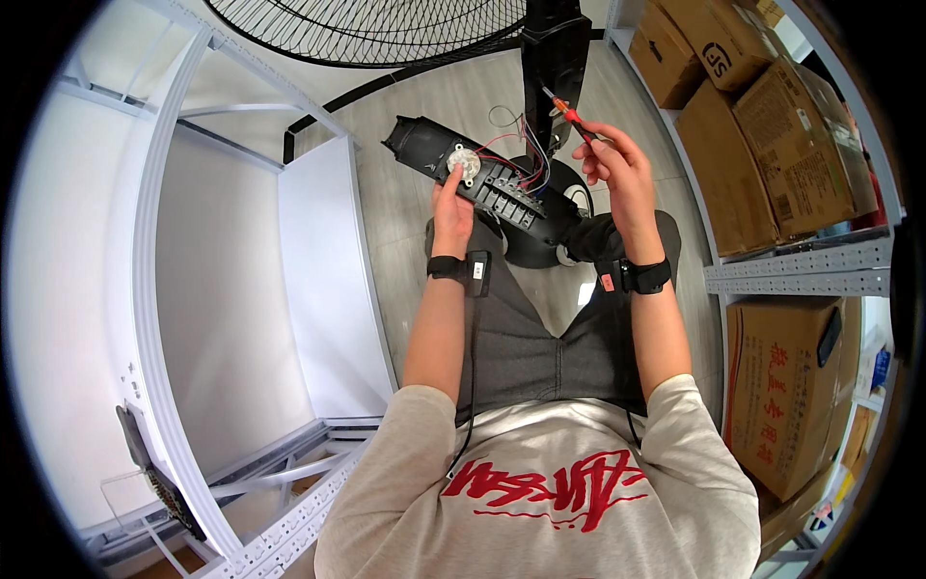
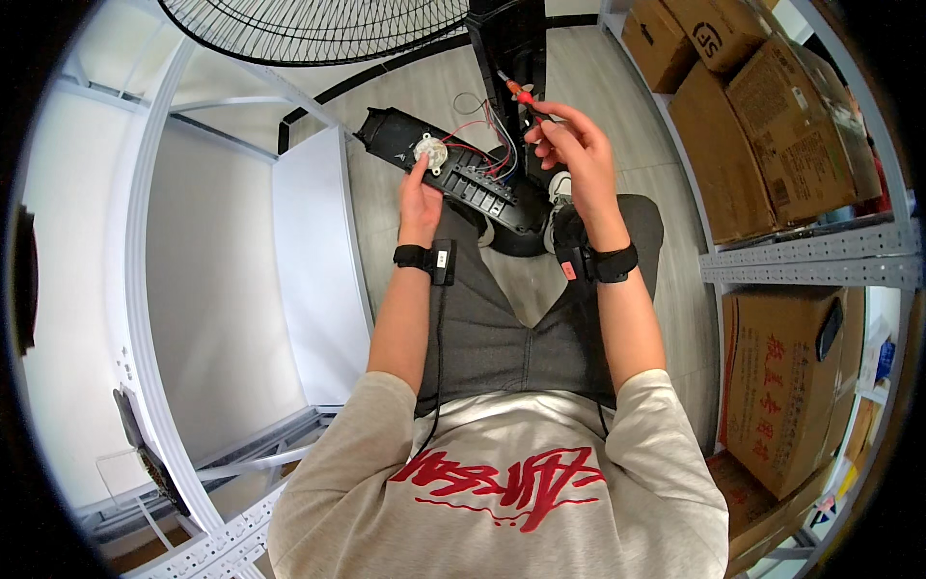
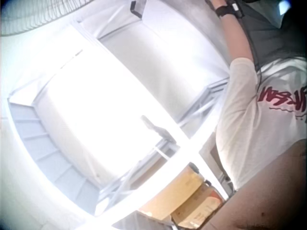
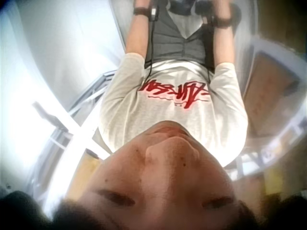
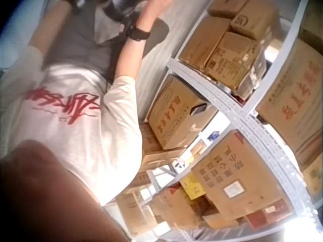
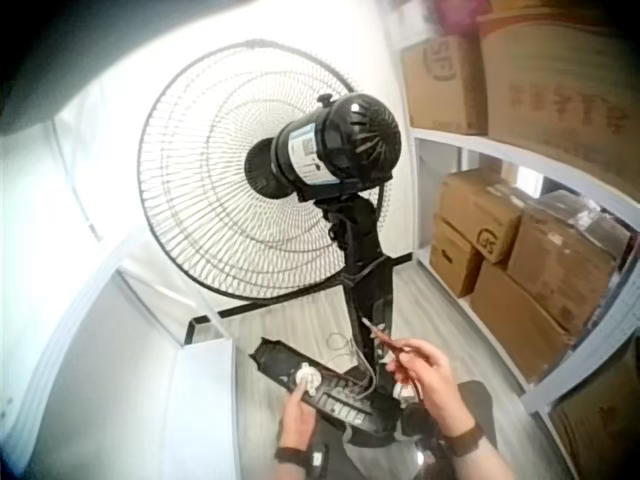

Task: The person sits on the floor and uses a screwdriver to connect and tighten wires inside the base of a standing fan. They manipulate the internal wiring and components, then reassemble the fan base housing.

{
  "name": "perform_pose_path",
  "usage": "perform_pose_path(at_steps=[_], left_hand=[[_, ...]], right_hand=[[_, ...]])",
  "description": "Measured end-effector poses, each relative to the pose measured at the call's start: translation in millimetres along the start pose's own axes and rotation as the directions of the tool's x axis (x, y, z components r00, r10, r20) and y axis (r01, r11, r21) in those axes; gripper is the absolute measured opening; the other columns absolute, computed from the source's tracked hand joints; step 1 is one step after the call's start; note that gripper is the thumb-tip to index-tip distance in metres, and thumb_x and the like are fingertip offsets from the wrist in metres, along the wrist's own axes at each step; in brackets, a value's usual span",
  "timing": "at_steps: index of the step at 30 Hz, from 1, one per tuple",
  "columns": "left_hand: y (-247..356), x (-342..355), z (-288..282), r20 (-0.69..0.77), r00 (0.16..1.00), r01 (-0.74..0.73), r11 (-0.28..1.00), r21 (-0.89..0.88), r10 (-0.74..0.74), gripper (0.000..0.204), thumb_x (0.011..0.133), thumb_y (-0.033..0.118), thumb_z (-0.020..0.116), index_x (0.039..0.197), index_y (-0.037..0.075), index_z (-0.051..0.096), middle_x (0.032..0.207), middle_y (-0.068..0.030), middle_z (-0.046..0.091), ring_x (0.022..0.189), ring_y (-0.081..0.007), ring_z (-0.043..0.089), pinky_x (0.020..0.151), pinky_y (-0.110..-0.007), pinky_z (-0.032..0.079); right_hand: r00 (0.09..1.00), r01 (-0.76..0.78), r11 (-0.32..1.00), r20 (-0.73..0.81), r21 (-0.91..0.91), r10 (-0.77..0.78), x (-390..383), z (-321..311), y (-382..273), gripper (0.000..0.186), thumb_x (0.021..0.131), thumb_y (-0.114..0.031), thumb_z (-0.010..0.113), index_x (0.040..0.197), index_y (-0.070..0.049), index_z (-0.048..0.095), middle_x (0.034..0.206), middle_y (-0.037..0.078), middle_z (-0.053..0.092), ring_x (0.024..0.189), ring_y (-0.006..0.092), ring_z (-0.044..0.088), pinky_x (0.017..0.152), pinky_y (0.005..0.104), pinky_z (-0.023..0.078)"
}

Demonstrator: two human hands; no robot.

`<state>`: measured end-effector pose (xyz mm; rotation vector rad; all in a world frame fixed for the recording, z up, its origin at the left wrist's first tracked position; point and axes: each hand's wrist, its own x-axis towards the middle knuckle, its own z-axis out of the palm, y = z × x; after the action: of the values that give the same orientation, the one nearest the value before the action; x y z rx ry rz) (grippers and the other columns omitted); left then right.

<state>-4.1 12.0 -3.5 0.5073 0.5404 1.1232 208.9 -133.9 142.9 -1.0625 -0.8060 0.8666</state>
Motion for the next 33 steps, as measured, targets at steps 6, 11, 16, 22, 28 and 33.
perform_pose_path(at_steps=[6,11,16,22,28,33], left_hand=[[0.2,2.1,1.5,0.017,0.999,0.028,0.999,-0.020,-0.028,0.032,0.095,0.011,0.067,0.125,0.004,0.059,0.122,-0.0067,0.066,0.112,-0.0208,0.063,0.099,-0.038,0.049],[1.7,4.2,1.8,0.024,0.998,0.062,0.998,-0.034,-0.061,0.036,0.094,0.011,0.068,0.127,0.002,0.056,0.121,-0.0083,0.065,0.110,-0.0205,0.064,0.095,-0.037,0.051],[0.8,-0.1,4.7,0.013,0.999,0.046,0.997,-0.061,-0.046,0.038,0.093,0.011,0.069,0.127,0.001,0.055,0.120,-0.0092,0.065,0.109,-0.0204,0.064,0.095,-0.035,0.051],[-2.6,-4.8,15.1,-0.047,0.998,0.042,0.994,-0.104,-0.047,0.036,0.092,0.010,0.071,0.124,0.003,0.057,0.116,-0.0068,0.066,0.104,-0.0179,0.064,0.090,-0.032,0.050],[-0.6,0.8,15.6,-0.051,0.995,0.079,0.992,-0.099,-0.085,0.039,0.091,0.011,0.072,0.126,0.003,0.055,0.115,-0.0056,0.065,0.103,-0.0156,0.063,0.086,-0.031,0.052],[-3.1,5.6,14.4,-0.036,0.996,0.077,0.990,-0.119,-0.081,0.039,0.091,0.012,0.072,0.126,0.003,0.054,0.117,-0.0049,0.065,0.103,-0.0152,0.064,0.087,-0.031,0.052]], right_hand=[[1.000,0.017,0.984,0.029,-0.177,-0.012,8.2,20.9,-5.1,0.028,0.101,-0.016,0.056,0.126,-0.004,0.063,0.095,0.005,0.072,0.077,0.0077,0.061,0.064,0.0223,0.049],[1.000,-0.026,0.977,0.004,-0.211,0.028,13.7,25.8,-4.9,0.031,0.102,-0.017,0.056,0.130,-0.005,0.060,0.096,0.006,0.072,0.077,0.0083,0.062,0.063,0.0227,0.049],[1.000,0.006,0.936,0.026,-0.351,0.003,11.7,27.7,-7.5,0.031,0.102,-0.016,0.056,0.130,-0.005,0.059,0.100,0.007,0.072,0.080,0.0092,0.061,0.064,0.0227,0.049],[0.999,0.028,0.863,-0.022,-0.505,-0.045,4.4,34.3,-9.5,0.032,0.102,-0.015,0.055,0.132,-0.003,0.059,0.100,0.007,0.071,0.081,0.0085,0.060,0.065,0.0224,0.049],[0.995,-0.073,0.902,-0.092,-0.426,0.037,-1.6,36.5,-8.7,0.033,0.104,-0.021,0.052,0.130,-0.001,0.060,0.093,0.007,0.070,0.076,0.0086,0.060,0.062,0.0224,0.047],[0.988,-0.051,0.826,-0.149,-0.562,-0.040,-7.9,50.7,-16.2,0.031,0.103,-0.016,0.056,0.130,-0.001,0.061,0.093,0.007,0.071,0.075,0.0075,0.059,0.063,0.0221,0.047]])
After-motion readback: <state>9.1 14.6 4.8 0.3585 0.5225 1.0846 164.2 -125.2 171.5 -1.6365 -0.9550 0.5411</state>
